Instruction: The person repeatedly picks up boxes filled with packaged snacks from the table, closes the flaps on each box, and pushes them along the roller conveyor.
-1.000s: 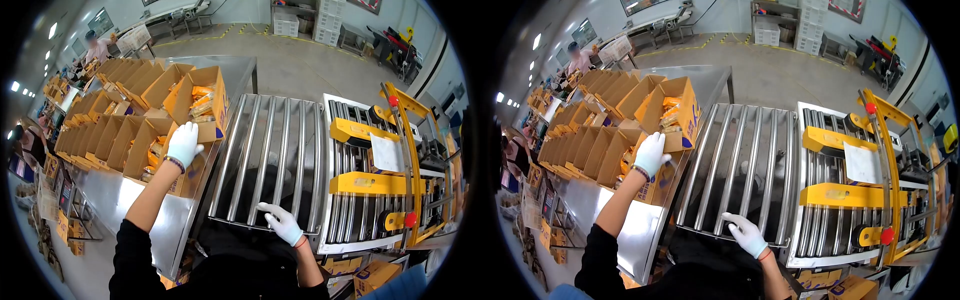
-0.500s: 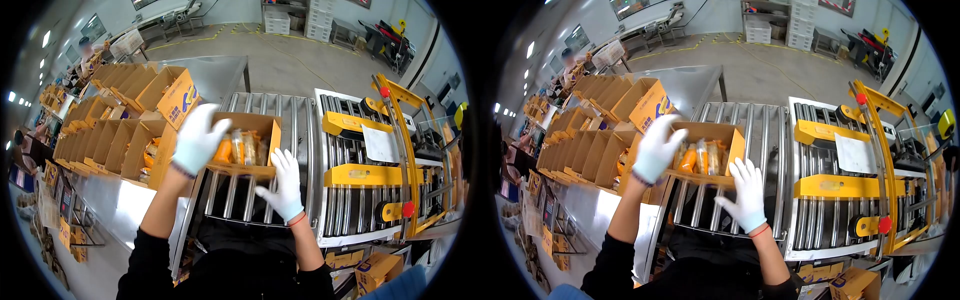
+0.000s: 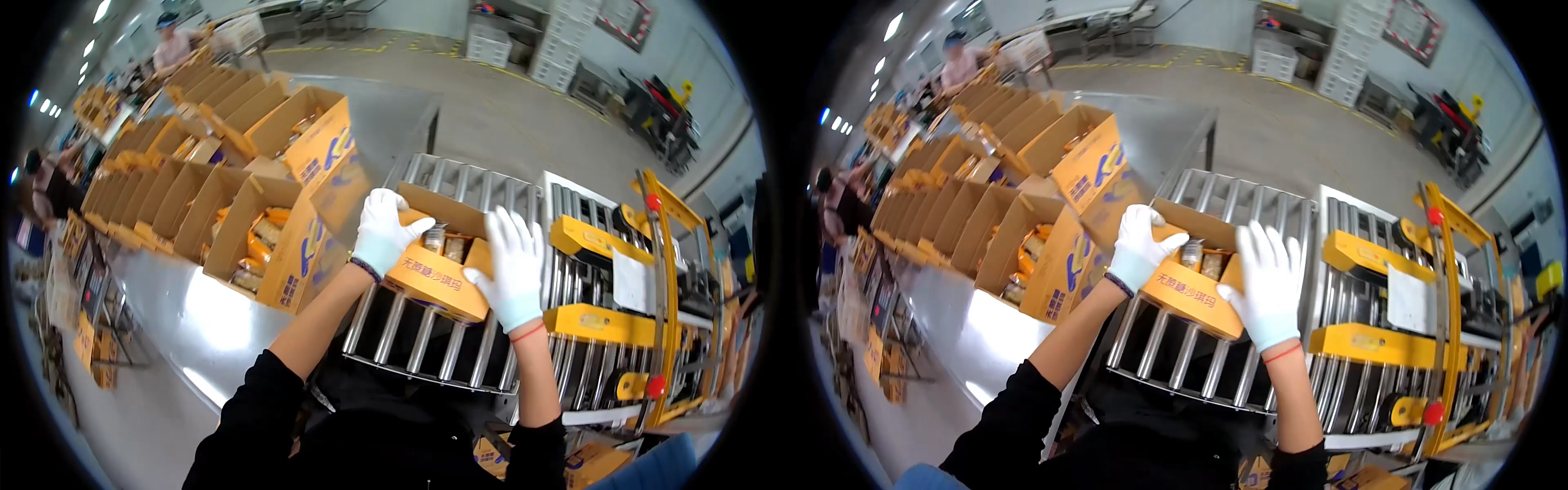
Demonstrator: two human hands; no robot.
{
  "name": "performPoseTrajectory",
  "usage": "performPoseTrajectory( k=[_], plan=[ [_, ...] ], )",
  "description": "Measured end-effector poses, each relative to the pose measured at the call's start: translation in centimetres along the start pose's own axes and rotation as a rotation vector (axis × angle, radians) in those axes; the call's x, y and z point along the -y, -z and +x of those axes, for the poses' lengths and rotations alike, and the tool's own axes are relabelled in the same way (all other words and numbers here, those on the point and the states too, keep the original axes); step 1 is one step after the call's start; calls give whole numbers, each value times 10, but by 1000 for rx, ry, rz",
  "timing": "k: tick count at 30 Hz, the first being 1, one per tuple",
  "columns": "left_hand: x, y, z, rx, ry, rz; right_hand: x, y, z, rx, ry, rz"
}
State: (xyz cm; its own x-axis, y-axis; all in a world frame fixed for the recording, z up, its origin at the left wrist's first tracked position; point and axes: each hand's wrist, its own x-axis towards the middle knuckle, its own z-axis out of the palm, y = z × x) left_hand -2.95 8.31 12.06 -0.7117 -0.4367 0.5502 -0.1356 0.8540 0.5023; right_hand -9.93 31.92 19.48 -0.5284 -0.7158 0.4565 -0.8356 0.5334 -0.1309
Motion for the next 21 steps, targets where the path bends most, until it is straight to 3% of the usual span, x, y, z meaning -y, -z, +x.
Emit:
performPoseTrajectory(
  k=[1, 2, 4, 5, 6, 10, 12, 14, 16, 17, 19, 20, 21],
  plan=[
    [1, 4, -5, 53, 222, -144, 2, -7, -9, -81, 15, 34],
    [10, 7, -12, 34, 243, -125, 14, -7, -24, -3, -17, 119],
    [26, 8, -25, 306, 476, -880, 24, -21, -62, 177, 83, 232],
    [14, 23, -11, 529, 508, -829, 16, -27, -70, 189, 83, 163],
    [9, 13, -9, 518, 522, -830, 6, -27, -73, 203, 85, 90],
    [-52, -101, -19, 121, 317, -500, -50, -34, -54, 184, -149, -115],
    [-99, -119, -21, 409, 217, -536, -68, -42, -43, 172, -141, -152],
    [-108, -136, -40, 804, 146, -847, -82, -44, -43, 169, -136, -180],
    [-106, -67, -45, 943, 171, -944, -96, -44, -52, 71, -189, -145],
    [-88, -42, -51, 795, -25, -720, -99, -39, -57, 71, -213, -196],
    [-74, 53, -46, 529, -41, -403, -113, -44, -73, 25, -244, -242],
    [-68, 102, -37, 381, -46, -4, -117, -45, -80, -18, -267, -301],
    [-46, 125, -47, 66, -147, 417, -118, -45, -83, -67, -301, -263]
  ],
)
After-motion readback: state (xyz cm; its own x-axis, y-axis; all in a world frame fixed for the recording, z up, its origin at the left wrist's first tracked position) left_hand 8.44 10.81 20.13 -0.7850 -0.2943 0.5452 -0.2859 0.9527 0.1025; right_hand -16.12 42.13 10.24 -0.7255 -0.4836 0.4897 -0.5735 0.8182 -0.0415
